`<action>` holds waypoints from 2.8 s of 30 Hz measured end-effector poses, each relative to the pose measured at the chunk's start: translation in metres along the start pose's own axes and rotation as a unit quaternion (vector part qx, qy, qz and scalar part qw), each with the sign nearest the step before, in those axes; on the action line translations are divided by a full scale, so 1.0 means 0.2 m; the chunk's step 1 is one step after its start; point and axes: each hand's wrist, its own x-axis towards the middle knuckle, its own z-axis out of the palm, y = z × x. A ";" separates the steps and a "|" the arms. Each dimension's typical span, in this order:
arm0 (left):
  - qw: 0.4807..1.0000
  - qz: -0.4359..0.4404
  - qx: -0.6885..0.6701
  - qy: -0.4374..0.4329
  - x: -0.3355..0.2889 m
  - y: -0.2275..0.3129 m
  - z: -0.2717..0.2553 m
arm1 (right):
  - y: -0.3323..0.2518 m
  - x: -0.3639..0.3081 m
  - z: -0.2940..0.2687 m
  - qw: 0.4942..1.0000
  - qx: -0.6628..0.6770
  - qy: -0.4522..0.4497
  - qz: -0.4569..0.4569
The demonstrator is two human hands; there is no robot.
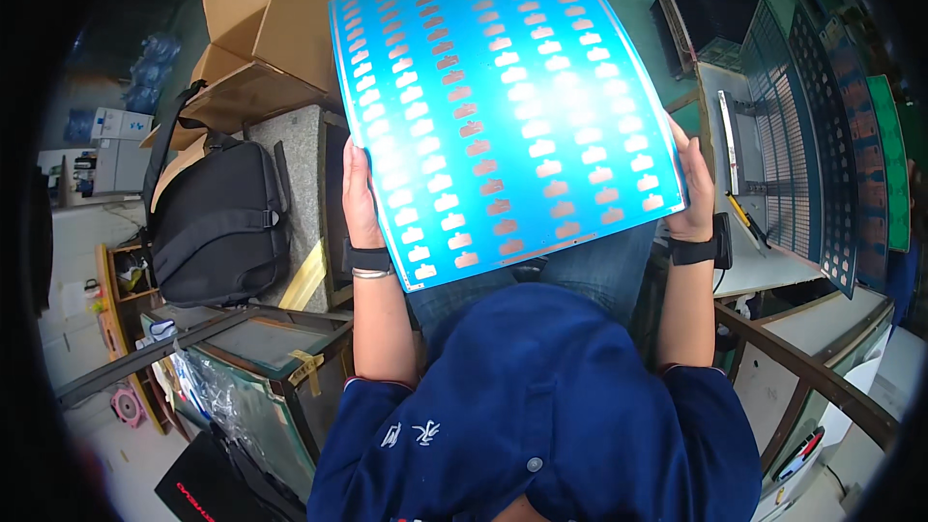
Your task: Inspecting metal sheets and placing them into a vertical sorting rack.
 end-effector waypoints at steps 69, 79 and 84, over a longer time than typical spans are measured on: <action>0.995 0.015 -0.093 0.023 -0.17 0.01 0.15 | 0.01 0.24 0.14 0.986 0.156 0.029 -0.052; 0.997 -0.001 -0.031 0.064 -0.17 0.18 -0.04 | -0.29 0.15 -0.18 0.997 -0.019 0.054 -0.056; 0.996 -0.008 0.055 0.073 -0.17 0.19 -0.14 | -0.29 0.17 -0.24 0.981 -0.188 0.044 -0.014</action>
